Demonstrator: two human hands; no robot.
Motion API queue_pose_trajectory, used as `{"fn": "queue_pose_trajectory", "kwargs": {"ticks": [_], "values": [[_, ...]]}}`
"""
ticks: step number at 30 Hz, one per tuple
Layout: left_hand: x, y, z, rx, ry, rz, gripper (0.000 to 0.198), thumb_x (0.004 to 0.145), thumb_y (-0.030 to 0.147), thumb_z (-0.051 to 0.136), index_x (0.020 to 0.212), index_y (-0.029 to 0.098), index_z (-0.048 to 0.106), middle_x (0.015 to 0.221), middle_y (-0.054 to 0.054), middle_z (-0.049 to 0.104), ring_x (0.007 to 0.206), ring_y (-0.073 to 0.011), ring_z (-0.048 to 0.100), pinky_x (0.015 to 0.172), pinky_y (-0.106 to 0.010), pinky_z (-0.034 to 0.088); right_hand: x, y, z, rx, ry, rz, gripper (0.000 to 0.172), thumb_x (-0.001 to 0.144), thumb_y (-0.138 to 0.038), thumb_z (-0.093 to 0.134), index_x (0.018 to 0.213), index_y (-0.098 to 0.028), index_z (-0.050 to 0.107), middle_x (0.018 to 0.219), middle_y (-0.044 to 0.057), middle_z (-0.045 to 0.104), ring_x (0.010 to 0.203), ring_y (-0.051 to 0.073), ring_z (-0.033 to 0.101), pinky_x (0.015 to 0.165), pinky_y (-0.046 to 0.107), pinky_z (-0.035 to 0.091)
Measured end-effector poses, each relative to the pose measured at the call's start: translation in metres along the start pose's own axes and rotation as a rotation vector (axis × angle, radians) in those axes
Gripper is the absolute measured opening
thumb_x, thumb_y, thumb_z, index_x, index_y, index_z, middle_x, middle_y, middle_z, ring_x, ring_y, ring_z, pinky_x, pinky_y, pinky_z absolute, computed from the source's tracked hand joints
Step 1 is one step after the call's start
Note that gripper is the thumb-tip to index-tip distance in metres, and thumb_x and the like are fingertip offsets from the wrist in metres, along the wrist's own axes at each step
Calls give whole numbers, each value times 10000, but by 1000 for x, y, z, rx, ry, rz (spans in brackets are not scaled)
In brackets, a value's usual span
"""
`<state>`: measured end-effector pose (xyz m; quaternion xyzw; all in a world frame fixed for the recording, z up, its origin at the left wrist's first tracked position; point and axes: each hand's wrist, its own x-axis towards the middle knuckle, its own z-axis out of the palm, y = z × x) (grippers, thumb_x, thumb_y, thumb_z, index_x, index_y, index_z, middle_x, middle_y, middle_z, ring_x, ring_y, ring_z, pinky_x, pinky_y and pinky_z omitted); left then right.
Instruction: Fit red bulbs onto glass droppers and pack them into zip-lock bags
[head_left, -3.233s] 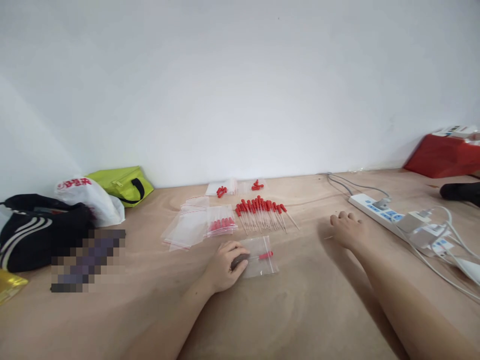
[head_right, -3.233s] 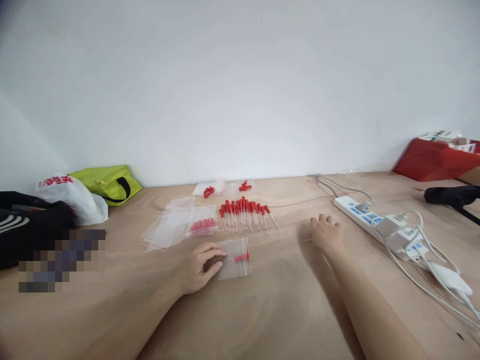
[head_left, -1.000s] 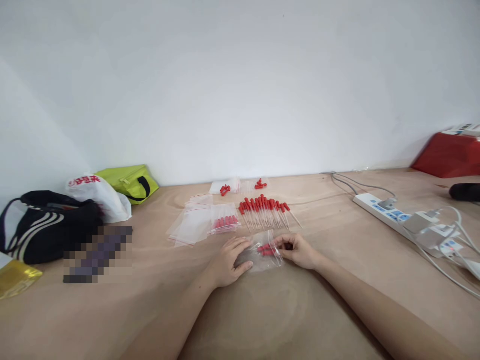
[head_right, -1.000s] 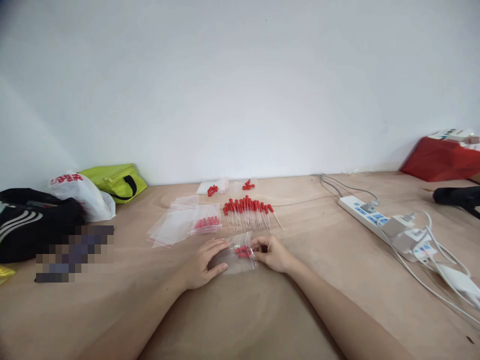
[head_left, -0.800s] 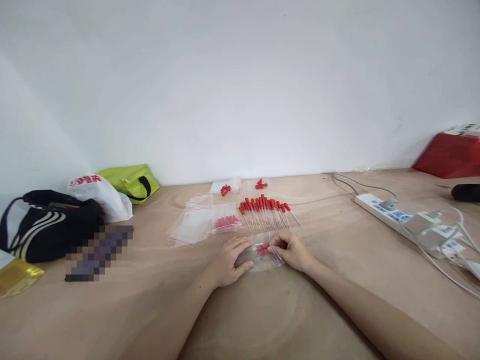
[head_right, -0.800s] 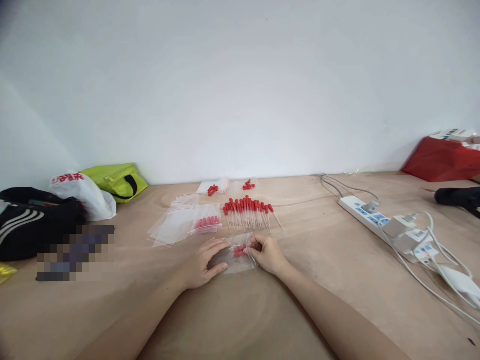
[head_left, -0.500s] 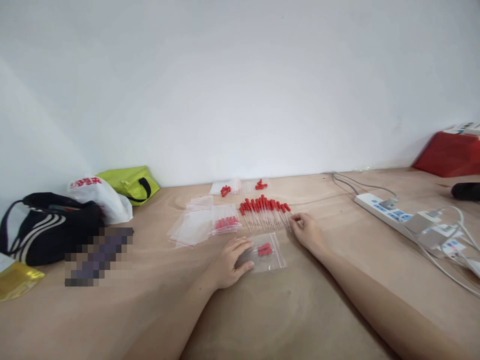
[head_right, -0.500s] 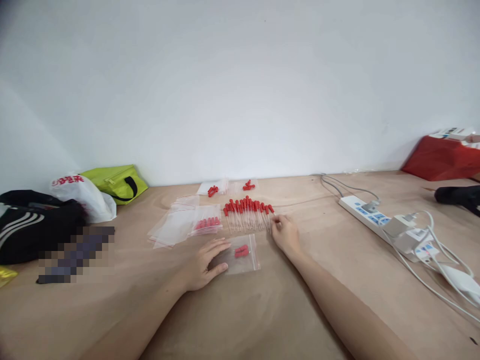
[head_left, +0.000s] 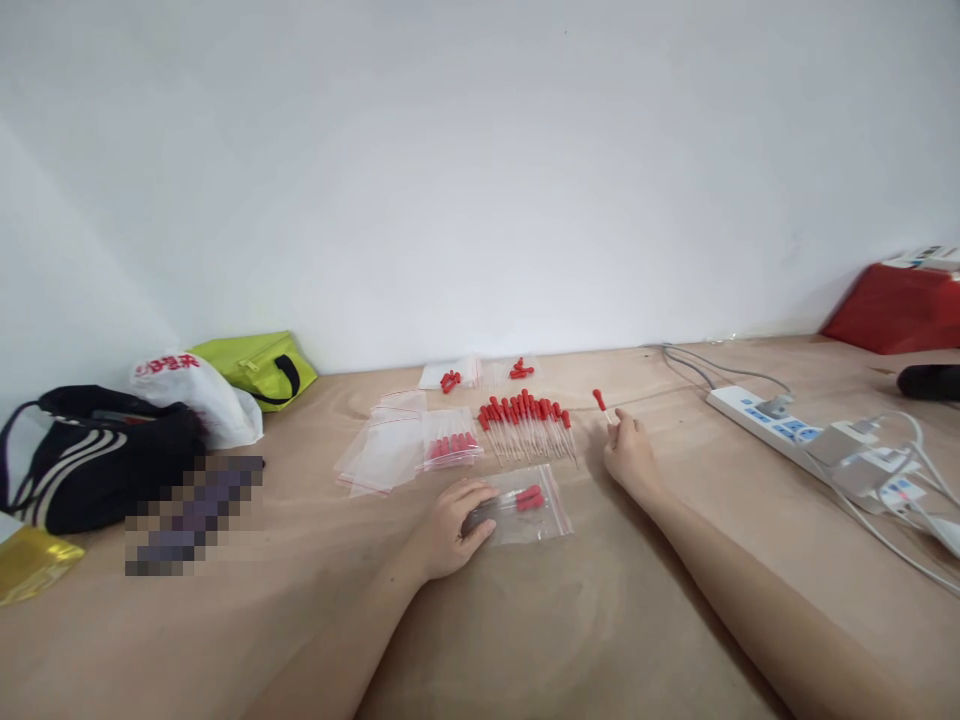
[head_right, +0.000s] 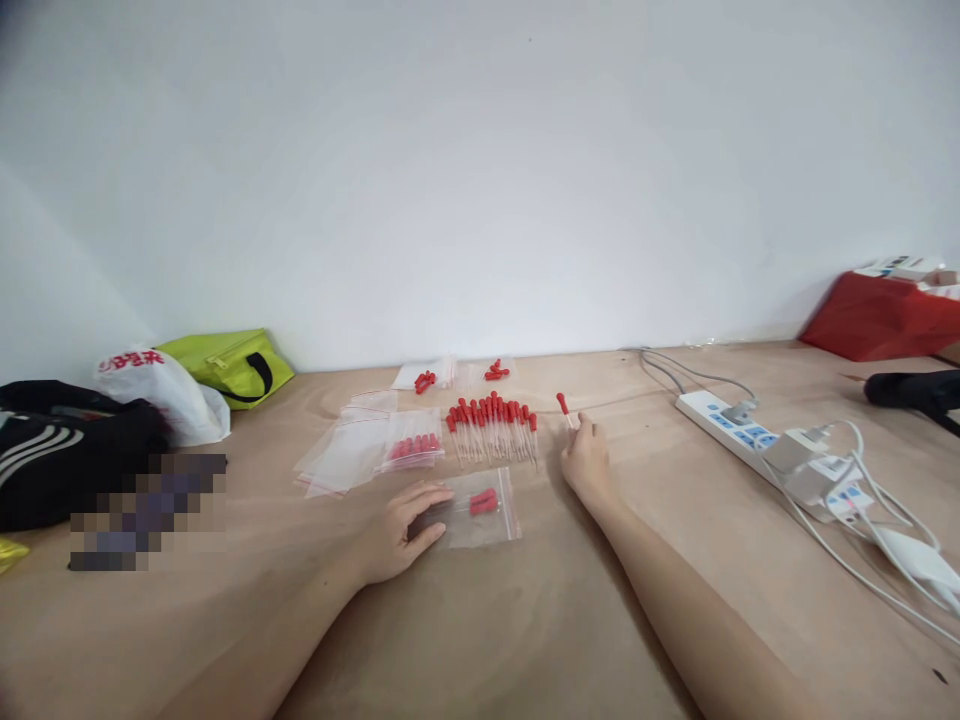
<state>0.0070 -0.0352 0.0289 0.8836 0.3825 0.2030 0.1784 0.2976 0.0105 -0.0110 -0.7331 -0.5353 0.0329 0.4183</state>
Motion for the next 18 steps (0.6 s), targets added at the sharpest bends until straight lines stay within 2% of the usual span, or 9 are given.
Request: {"fn": "queue_pose_trajectory", "kwargs": {"ticks": [2, 4, 7, 12, 18], "values": [[0, 0, -1, 3, -17, -9, 322, 792, 244, 488, 1109, 205, 528, 1157, -57, 565, 1108, -203, 481, 980, -393, 358, -10, 0, -4, 256, 9, -14, 464, 812, -281, 380, 1233, -91, 339, 805, 77, 528, 721, 196, 542, 702, 347, 447], [0, 1, -1, 13, -33, -11, 342, 797, 254, 488, 1137, 217, 511, 1179, -49, 558, 1129, -200, 468, 1008, -409, 322, -24, -3, -5, 520, -54, 25, 584, 781, -352, 437, 1282, -138, 228, 702, -17, 468, 547, 138, 491, 573, 295, 461], [0, 2, -2, 30, -65, -7, 361, 802, 268, 490, 1159, 221, 498, 1200, -44, 547, 1143, -195, 459, 1029, -416, 291, -44, -14, -6, 794, -144, 144, 716, 717, -368, 514, 1292, -213, 116, 681, -72, 423, 450, 94, 462, 440, 229, 437], [1, 4, 3, 33, -79, 14, 351, 820, 286, 473, 1165, 227, 496, 1219, -40, 531, 1155, -185, 448, 1040, -409, 277, -53, -29, -6, 890, -147, 306, 807, 649, -266, 558, 1285, -235, 63, 680, -88, 419, 438, 96, 519, 412, 224, 466], [2, 8, 5, 33, -104, -2, 362, 829, 301, 462, 1183, 228, 480, 1242, -40, 511, 1167, -186, 432, 1048, -411, 258, -52, -34, -2, 968, -154, 321, 829, 625, -285, 616, 1258, -227, 84, 633, -104, 463, 443, 115, 549, 438, 249, 498]]}}
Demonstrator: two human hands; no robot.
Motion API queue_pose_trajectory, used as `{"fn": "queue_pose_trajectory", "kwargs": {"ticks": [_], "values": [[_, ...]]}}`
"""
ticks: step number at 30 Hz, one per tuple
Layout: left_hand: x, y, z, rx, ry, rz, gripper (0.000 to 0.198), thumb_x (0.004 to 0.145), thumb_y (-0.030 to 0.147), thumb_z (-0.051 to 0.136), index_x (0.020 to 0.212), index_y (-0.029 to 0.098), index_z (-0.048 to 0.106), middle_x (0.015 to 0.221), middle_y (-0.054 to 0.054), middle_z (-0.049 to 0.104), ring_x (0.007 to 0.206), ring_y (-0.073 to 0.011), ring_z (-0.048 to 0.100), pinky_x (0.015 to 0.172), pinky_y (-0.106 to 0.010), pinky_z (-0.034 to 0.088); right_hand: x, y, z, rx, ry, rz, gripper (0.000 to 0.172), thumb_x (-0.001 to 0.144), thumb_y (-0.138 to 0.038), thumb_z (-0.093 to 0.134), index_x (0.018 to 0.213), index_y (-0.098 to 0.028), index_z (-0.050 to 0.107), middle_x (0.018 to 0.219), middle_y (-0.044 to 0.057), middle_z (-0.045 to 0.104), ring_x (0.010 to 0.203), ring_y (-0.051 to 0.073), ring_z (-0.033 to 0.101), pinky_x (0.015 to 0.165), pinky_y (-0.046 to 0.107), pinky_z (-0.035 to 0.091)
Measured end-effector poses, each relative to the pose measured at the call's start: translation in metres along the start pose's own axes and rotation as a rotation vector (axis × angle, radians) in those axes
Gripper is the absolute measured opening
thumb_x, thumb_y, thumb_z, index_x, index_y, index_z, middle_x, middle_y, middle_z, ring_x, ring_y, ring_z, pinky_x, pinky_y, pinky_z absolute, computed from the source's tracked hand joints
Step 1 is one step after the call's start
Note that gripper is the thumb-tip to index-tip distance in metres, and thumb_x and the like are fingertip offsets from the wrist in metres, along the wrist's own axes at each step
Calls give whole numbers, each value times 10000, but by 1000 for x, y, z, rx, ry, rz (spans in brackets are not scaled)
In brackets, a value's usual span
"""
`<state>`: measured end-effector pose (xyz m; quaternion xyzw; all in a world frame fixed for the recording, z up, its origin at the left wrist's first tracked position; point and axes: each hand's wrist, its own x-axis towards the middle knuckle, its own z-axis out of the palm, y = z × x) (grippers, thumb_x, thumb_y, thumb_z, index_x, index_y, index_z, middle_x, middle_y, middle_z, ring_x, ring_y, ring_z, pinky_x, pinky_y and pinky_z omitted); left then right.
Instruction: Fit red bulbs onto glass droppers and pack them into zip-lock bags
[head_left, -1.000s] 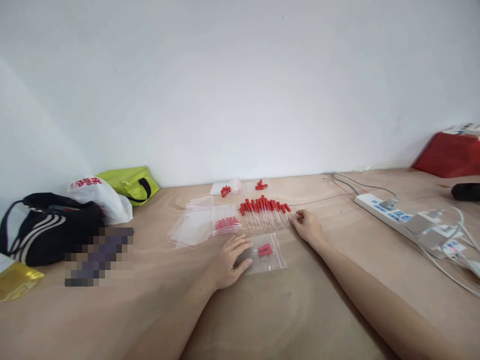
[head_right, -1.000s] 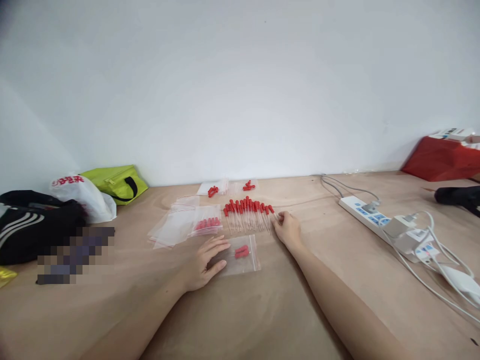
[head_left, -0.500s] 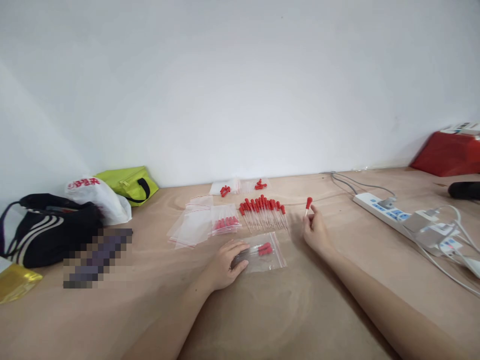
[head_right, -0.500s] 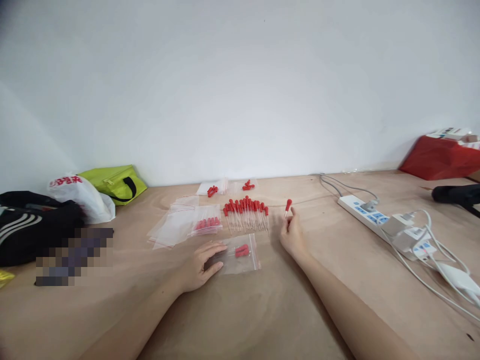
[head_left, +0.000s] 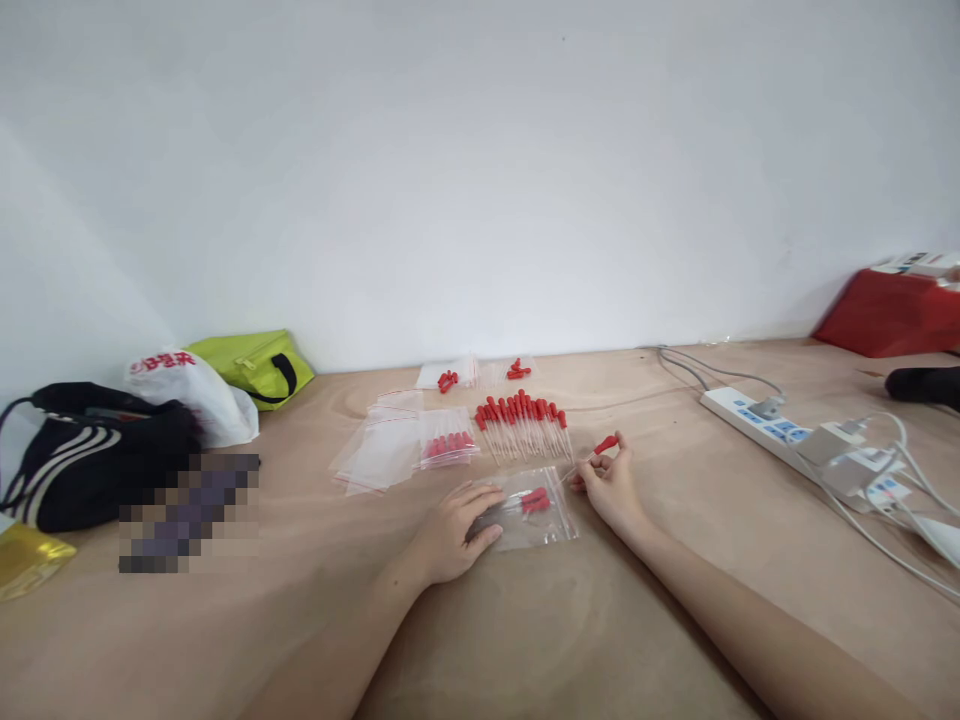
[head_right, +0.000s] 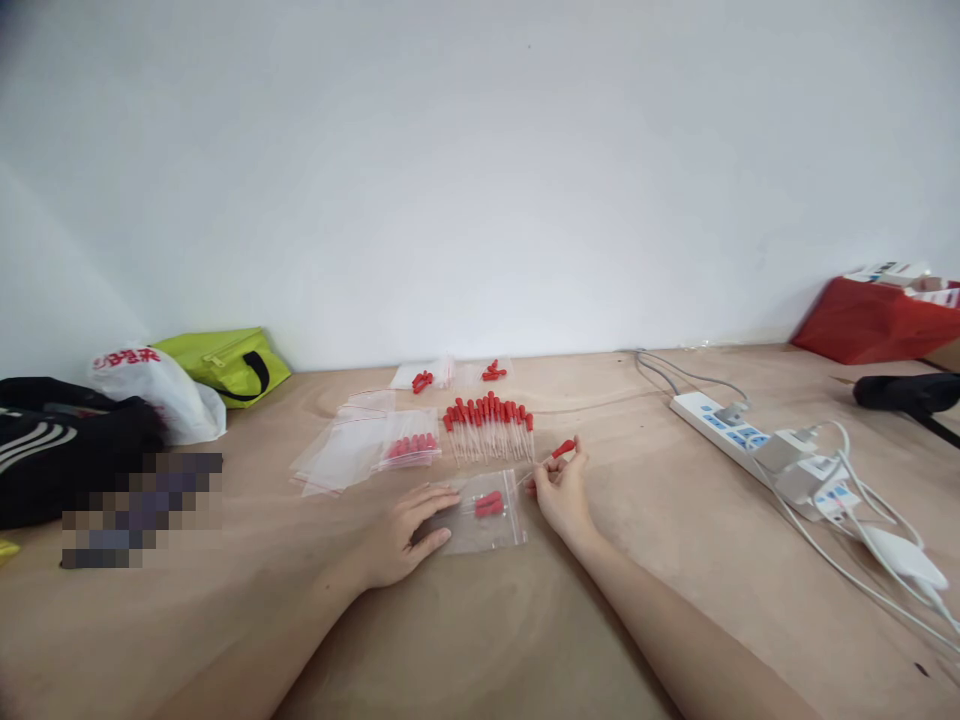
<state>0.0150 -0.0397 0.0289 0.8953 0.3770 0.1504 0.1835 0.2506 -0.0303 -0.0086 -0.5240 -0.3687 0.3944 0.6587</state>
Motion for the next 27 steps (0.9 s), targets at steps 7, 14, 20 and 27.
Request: {"fn": "queue_pose_trajectory", "kwargs": {"ticks": [7, 14, 20, 27], "values": [[0, 7, 1, -62, 36, -48, 472, 794, 339, 520, 1244, 251, 411, 1267, -34, 487, 1164, -215, 424, 985, -394, 343, -7, -3, 8, 94, -99, 52, 520, 652, -526, 586, 986, -223, 327, 604, -60, 560, 511, 142, 584, 516, 296, 515], [0, 7, 1, -84, 58, -54, 483, 788, 320, 527, 1248, 245, 400, 1258, -46, 488, 1139, -216, 448, 965, -389, 364, -7, -4, -2, -162, -264, 51, 396, 587, -513, 639, 765, -173, 541, 584, -11, 575, 503, 119, 528, 491, 257, 448], [0, 7, 0, -73, 35, -43, 483, 793, 307, 521, 1252, 236, 389, 1270, -47, 476, 1148, -209, 438, 967, -377, 361, -8, -4, -5, -201, -434, -28, 303, 571, -410, 690, 685, -170, 544, 582, -26, 582, 513, 97, 509, 501, 230, 416], [1, 6, 2, -68, 47, -45, 483, 786, 317, 534, 1241, 221, 405, 1255, -60, 489, 1151, -220, 432, 973, -390, 350, -7, -5, 4, -208, -458, 1, 302, 662, -452, 604, 746, -163, 584, 636, 16, 645, 565, 140, 582, 544, 263, 453]]}}
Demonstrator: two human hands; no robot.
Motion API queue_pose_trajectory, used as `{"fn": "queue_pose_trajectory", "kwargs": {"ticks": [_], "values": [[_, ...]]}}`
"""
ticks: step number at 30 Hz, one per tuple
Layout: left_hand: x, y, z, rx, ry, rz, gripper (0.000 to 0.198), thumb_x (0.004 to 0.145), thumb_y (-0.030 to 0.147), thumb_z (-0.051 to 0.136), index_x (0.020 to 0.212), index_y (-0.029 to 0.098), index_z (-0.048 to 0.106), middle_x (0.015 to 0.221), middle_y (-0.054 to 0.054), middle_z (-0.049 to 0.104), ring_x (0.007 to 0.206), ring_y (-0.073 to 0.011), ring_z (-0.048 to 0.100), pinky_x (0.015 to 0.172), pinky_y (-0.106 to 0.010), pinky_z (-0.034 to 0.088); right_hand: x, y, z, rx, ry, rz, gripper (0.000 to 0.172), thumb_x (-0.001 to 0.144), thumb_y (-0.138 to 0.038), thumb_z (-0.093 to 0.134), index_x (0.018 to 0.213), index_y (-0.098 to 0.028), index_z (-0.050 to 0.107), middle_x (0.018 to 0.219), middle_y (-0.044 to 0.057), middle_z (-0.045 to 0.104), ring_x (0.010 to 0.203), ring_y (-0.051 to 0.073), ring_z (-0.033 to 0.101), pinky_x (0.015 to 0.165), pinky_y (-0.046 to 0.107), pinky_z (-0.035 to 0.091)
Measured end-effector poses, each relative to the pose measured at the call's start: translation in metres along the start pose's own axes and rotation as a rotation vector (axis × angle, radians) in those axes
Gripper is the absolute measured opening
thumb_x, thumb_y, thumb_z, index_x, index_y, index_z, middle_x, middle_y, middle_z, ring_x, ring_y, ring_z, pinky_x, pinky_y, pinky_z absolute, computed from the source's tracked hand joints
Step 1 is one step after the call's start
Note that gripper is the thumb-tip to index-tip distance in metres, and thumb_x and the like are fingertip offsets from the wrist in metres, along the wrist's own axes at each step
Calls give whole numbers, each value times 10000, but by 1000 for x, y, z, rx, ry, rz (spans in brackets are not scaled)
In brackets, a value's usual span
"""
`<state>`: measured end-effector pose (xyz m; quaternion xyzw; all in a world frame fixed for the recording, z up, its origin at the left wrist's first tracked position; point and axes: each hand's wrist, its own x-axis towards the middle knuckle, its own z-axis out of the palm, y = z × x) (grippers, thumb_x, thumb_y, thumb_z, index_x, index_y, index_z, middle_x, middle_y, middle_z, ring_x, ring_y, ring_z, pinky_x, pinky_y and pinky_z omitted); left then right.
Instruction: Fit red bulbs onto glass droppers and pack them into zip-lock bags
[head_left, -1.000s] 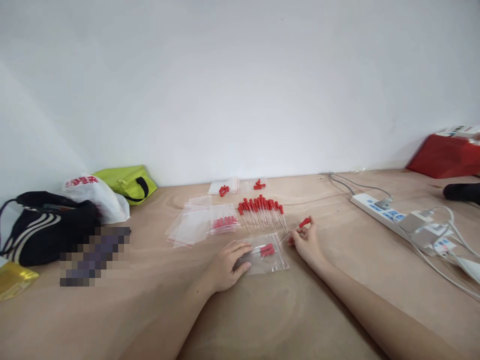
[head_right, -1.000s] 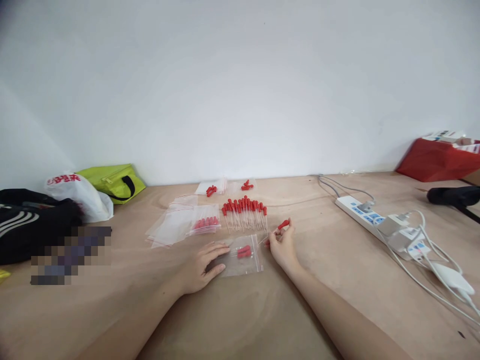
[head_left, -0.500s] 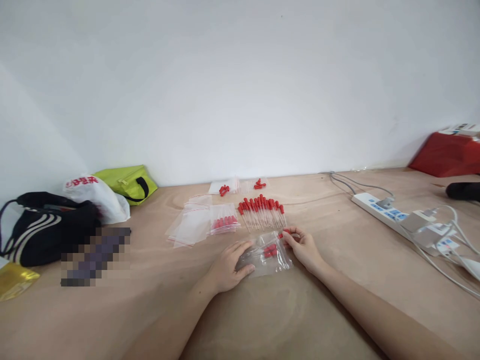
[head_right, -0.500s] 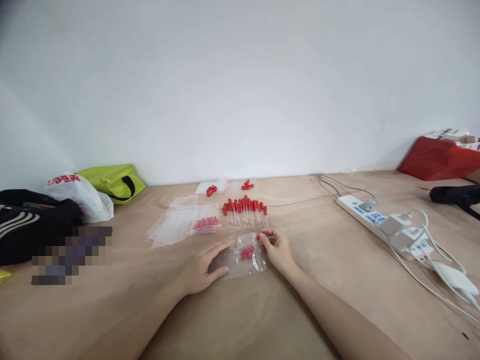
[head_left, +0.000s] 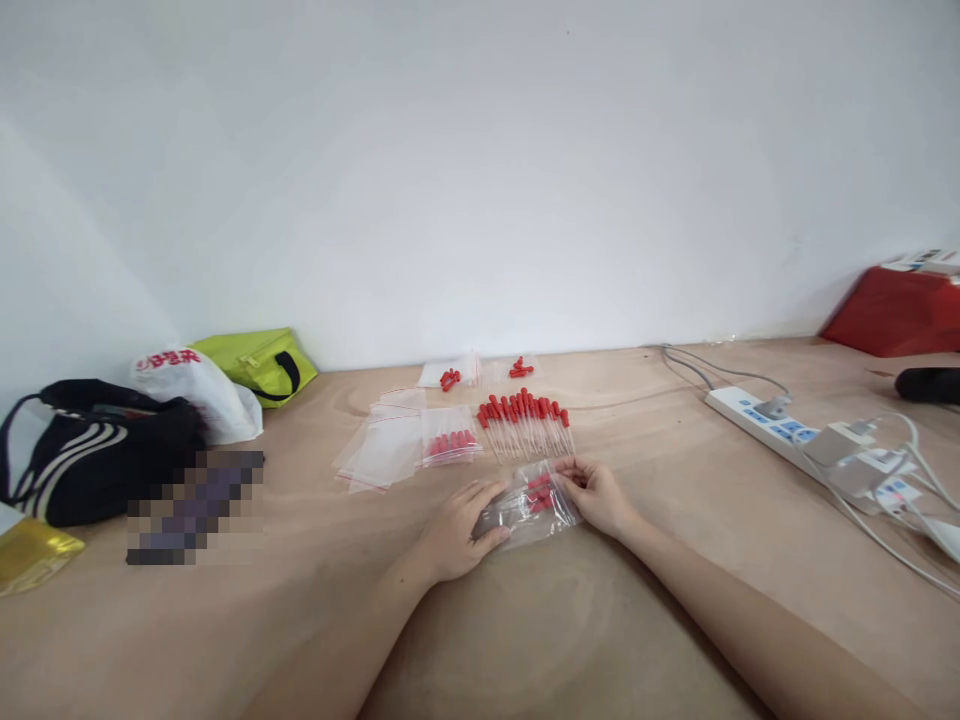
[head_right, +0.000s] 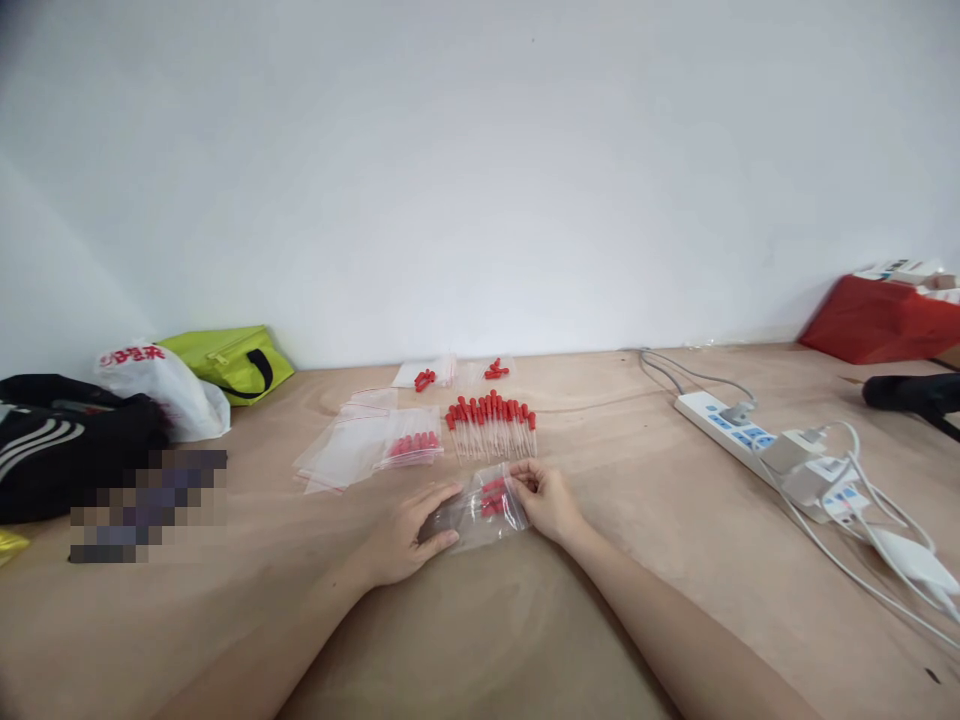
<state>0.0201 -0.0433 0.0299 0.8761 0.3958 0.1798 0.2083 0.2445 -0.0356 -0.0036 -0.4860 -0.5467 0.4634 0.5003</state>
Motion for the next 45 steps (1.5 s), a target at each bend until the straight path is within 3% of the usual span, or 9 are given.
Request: {"fn": "queue_pose_trajectory", "kwargs": {"ticks": [6, 11, 14, 19, 30, 33, 37, 41, 45], "values": [[0, -1, 1, -4, 2, 0, 476, 791, 320, 524, 1244, 243, 397, 1261, -45, 483, 1167, -224, 415, 982, -402, 336, 9, 3, -9, -259, -98, -106, 266, 749, -388, 490, 678, -169, 624, 654, 21, 645, 583, 148, 569, 541, 260, 446], [1, -3, 2, -22, -1, 23, 362, 798, 319, 518, 1146, 234, 467, 1239, -50, 498, 1148, -216, 438, 969, -380, 346, 31, 10, -29, -489, 356, -101, 231, 723, -342, 481, 778, -158, 609, 653, 21, 623, 508, 127, 524, 512, 249, 421], [2, -3, 2, -53, 4, 38, 256, 791, 295, 527, 1034, 223, 497, 1207, -54, 517, 1121, -208, 464, 944, -363, 364, 47, 14, -37, -574, 465, -11, 281, 712, -365, 503, 847, -134, 591, 716, 48, 638, 585, 143, 571, 562, 252, 434], [1, -4, 2, -92, 23, 27, 171, 778, 272, 542, 919, 215, 462, 1199, -61, 520, 1101, -201, 481, 895, -348, 388, 62, 16, -38, -715, 474, 77, 289, 704, -339, 522, 896, -132, 584, 747, 65, 649, 712, 184, 603, 631, 275, 431], [0, -3, 0, -118, 7, -7, 148, 774, 277, 546, 884, 218, 465, 1207, -62, 522, 1095, -203, 489, 877, -347, 398, 59, 16, -52, -809, 440, 66, 401, 699, -133, 443, 1091, -77, 507, 879, 161, 606, 880, 248, 568, 752, 331, 419], [1, -2, -1, -112, 2, -8, 137, 774, 277, 548, 877, 219, 481, 1202, -55, 529, 1095, -205, 491, 876, -349, 402, 51, 14, -59, -713, 453, -15, 551, 717, -162, 422, 1246, -35, 335, 799, 110, 578, 808, 226, 568, 741, 338, 438], [1, 0, -2, -105, 4, 2, 169, 777, 275, 549, 931, 221, 505, 1184, -50, 542, 1117, -204, 476, 910, -357, 388, 32, 14, -54, -263, 410, -72, 720, 731, -279, 431, 1331, -128, 63, 687, -40, 454, 495, 127, 505, 511, 282, 470], [1, -2, -1, -103, 0, 12, 218, 779, 273, 549, 987, 220, 512, 1195, -54, 531, 1119, -200, 472, 922, -352, 387, 15, 13, -35, 65, 387, -39, 795, 693, -295, 503, 1299, -237, -9, 711, -70, 423, 461, 102, 516, 426, 243, 472], [1, -3, -1, -99, 6, 21, 222, 779, 271, 550, 992, 214, 521, 1187, -54, 536, 1107, -200, 482, 918, -344, 393, 10, 10, -20, 152, 401, -31, 773, 682, -297, 549, 1261, -269, 38, 742, -62, 441, 474, 99, 544, 439, 238, 498]]}}
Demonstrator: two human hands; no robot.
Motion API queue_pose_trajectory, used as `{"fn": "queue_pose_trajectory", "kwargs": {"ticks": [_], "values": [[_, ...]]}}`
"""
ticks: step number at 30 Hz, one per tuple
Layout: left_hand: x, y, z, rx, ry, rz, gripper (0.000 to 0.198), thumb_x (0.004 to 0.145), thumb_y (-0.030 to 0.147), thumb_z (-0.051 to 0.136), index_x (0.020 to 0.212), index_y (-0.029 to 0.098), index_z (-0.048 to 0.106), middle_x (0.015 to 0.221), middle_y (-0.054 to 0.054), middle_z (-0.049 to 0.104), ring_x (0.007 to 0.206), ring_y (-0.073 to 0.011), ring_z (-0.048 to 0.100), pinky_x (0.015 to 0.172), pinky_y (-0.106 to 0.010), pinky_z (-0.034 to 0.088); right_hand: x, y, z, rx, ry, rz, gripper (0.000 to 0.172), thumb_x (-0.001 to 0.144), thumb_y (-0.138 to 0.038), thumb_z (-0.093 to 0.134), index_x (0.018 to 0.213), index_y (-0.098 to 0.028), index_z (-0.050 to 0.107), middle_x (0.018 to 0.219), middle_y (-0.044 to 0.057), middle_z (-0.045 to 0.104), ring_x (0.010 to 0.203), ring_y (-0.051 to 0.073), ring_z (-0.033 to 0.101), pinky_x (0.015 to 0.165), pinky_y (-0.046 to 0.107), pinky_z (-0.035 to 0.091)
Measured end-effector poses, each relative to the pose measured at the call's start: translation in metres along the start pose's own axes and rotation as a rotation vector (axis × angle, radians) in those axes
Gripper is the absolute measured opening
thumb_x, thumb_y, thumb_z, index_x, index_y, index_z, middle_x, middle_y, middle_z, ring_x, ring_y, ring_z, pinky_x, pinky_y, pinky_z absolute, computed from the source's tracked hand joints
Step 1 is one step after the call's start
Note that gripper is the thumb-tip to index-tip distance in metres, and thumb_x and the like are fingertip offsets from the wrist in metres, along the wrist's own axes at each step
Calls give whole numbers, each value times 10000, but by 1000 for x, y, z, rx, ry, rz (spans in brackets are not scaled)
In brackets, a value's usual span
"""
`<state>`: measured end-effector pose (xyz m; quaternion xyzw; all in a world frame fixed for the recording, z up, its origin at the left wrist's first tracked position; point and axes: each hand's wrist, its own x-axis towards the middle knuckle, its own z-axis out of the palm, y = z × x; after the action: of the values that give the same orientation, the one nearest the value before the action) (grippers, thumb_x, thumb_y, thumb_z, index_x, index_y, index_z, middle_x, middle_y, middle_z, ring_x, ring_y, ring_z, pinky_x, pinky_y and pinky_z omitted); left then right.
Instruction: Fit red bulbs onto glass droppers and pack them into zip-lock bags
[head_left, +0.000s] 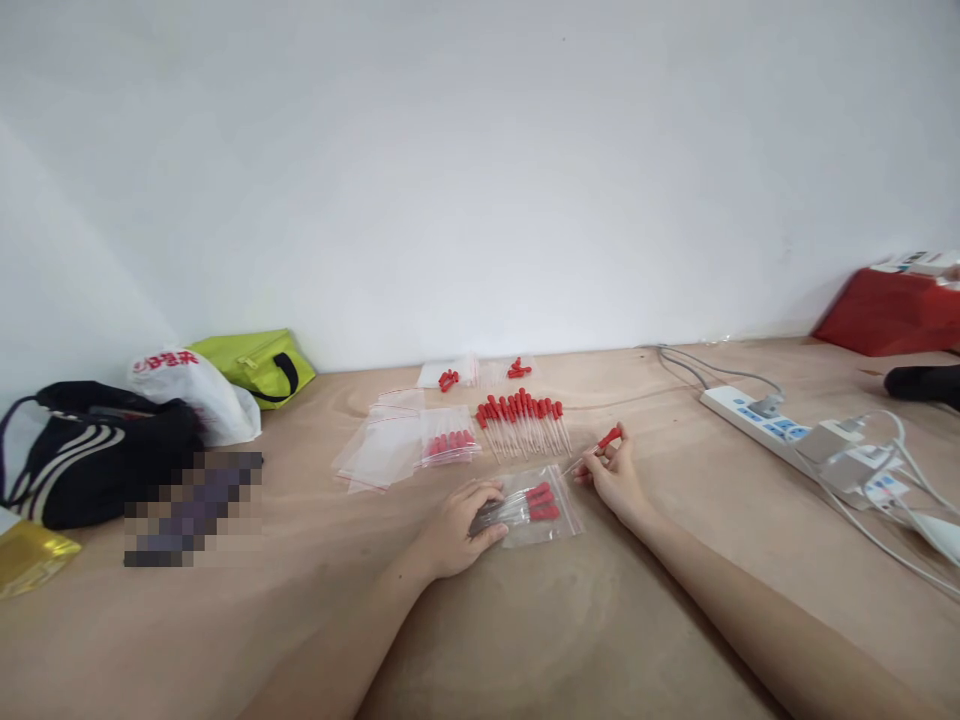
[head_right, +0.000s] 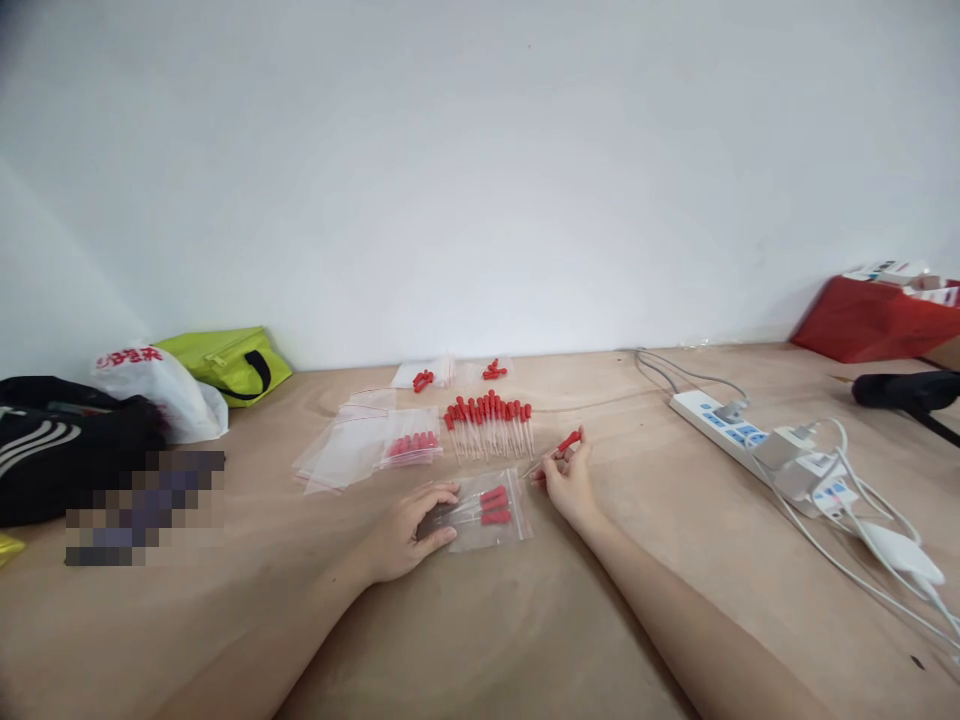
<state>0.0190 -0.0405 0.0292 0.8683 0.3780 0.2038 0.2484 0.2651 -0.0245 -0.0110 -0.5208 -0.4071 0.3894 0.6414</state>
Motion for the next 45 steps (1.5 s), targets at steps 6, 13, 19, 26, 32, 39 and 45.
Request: {"fn": "queue_pose_trajectory", "kwargs": {"ticks": [6, 13, 19, 26, 32, 39, 45], "values": [[0, 0, 0, 10, -3, 3, 230, 783, 279, 545, 1003, 212, 530, 1191, -54, 535, 1113, -208, 476, 935, -357, 377, -8, -4, 14, 96, -21, 5, 539, 709, -393, 542, 1097, -259, 191, 722, -69, 465, 513, 118, 577, 499, 274, 530], [0, -2, 1, 7, 15, 4, 283, 782, 288, 542, 1056, 220, 515, 1182, -50, 537, 1094, -209, 482, 934, -356, 376, -14, -10, 15, 91, -78, 89, 474, 652, -347, 592, 980, -248, 265, 580, -108, 493, 430, 110, 536, 422, 237, 470], [-1, 1, -1, 8, -2, -18, 309, 779, 280, 538, 1081, 224, 503, 1191, -45, 531, 1094, -210, 482, 935, -359, 379, -18, -9, 13, 130, -39, 101, 555, 609, -396, 650, 993, -242, 281, 630, -87, 550, 498, 121, 571, 510, 271, 499], [0, 1, 0, 32, 6, -29, 393, 767, 276, 552, 1144, 205, 465, 1207, -62, 521, 1109, -214, 469, 944, -368, 377, -16, -2, 9, -125, -232, 90, 350, 567, -416, 679, 766, -155, 558, 593, -21, 563, 494, 98, 504, 482, 239, 425], [-1, 2, 0, 44, 20, -34, 399, 775, 294, 543, 1157, 226, 450, 1205, -49, 525, 1114, -222, 466, 944, -382, 372, -20, -2, 10, -105, -347, 94, 344, 576, -376, 671, 810, -174, 523, 721, 3, 607, 564, 108, 556, 520, 241, 446], [-1, -3, 2, 10, 77, -24, 299, 734, 267, 585, 1004, 207, 471, 1173, -64, 526, 1068, -209, 500, 894, -343, 398, -16, 1, 9, -349, -359, -89, 176, 674, -287, 570, 806, -188, 510, 737, 4, 611, 592, 115, 569, 535, 231, 442], [0, -6, 4, 9, 108, -47, 212, 702, 282, 617, 833, 203, 470, 1178, -78, 526, 1052, -221, 513, 859, -349, 404, 25, 12, -6, -572, -24, -203, 205, 713, -345, 477, 802, -170, 535, 699, 20, 601, 475, 100, 491, 481, 231, 402]]}}
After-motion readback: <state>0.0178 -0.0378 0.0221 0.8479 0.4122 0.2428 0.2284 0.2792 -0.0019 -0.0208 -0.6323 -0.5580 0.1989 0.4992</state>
